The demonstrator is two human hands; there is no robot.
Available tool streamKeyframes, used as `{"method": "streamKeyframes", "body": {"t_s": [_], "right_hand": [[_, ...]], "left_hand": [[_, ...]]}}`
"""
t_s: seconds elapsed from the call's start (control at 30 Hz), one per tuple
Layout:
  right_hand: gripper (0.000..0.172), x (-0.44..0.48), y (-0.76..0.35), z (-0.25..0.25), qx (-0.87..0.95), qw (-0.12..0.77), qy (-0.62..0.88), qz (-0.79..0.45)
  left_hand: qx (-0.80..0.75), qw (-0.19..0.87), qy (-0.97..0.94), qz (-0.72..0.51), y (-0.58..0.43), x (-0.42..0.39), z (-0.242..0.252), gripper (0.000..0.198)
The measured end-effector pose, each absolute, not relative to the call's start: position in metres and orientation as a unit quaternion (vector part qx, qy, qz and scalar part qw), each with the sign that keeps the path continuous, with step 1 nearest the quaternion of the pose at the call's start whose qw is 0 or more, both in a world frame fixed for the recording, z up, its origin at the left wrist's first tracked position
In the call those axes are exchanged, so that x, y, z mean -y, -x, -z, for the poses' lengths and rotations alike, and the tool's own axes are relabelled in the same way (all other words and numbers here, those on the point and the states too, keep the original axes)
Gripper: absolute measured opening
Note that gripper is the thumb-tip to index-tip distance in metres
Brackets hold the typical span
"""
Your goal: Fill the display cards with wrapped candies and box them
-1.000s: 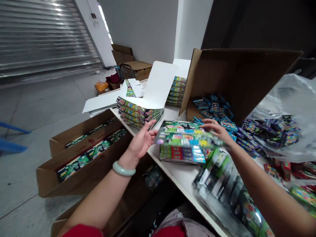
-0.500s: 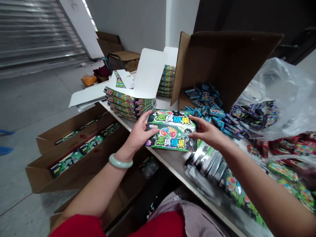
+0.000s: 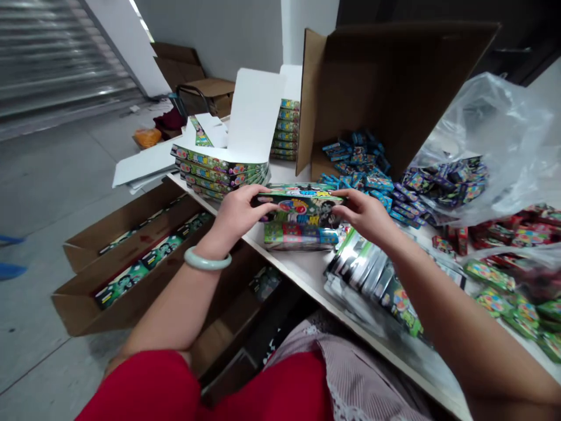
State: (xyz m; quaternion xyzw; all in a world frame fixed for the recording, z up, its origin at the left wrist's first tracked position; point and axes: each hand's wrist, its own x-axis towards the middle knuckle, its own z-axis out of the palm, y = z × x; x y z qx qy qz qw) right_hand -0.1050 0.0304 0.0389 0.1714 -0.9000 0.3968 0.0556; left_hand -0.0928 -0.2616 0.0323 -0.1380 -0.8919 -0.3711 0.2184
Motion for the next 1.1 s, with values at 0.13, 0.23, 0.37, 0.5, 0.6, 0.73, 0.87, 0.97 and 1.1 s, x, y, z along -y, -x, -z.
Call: {"method": "streamKeyframes", "body": {"t_s": [0.13, 0.23, 0.37, 0.5, 0.6, 0.73, 0.87, 0.97, 1.1], "right_hand": [[0.053, -0.044, 0.075, -0.014, 0.91, -0.019, -0.202, -0.361], [0.058, -0.04, 0.062, 0.011, 0.935, 0.073, -0.238, -0.252], [0.046, -0.033, 0.059, 0.033, 0.948, 0.166, -0.232, -0.139], [0.039, -0.034, 0.059, 0.043, 0.949, 0.197, -0.232, -0.087], [0.037, -0.035, 0.059, 0.05, 0.949, 0.207, -0.227, -0.071], [0.037, -0.036, 0.059, 0.057, 0.947, 0.216, -0.233, -0.05], [0.037, -0.036, 0.059, 0.058, 0.949, 0.211, -0.228, -0.051], [0.037, -0.036, 0.06, 0.057, 0.951, 0.205, -0.226, -0.057], [0.037, -0.034, 0.059, 0.055, 0.956, 0.19, -0.209, -0.078]], "left_hand": [[0.919, 0.122, 0.147, 0.346, 0.053, 0.26, -0.016, 0.043], [0.939, 0.155, 0.149, 0.268, 0.034, 0.253, 0.009, 0.054], [0.93, 0.248, 0.14, 0.232, 0.031, 0.247, 0.045, 0.052], [0.916, 0.306, 0.162, 0.202, 0.034, 0.249, 0.069, 0.047], [0.915, 0.323, 0.164, 0.176, 0.034, 0.25, 0.077, 0.048], [0.905, 0.355, 0.184, 0.145, 0.035, 0.25, 0.082, 0.05], [0.9, 0.355, 0.176, 0.182, 0.034, 0.25, 0.087, 0.05], [0.899, 0.305, 0.107, 0.295, 0.028, 0.254, 0.092, 0.053], [0.896, 0.258, 0.058, 0.356, 0.022, 0.26, 0.094, 0.017]]}}
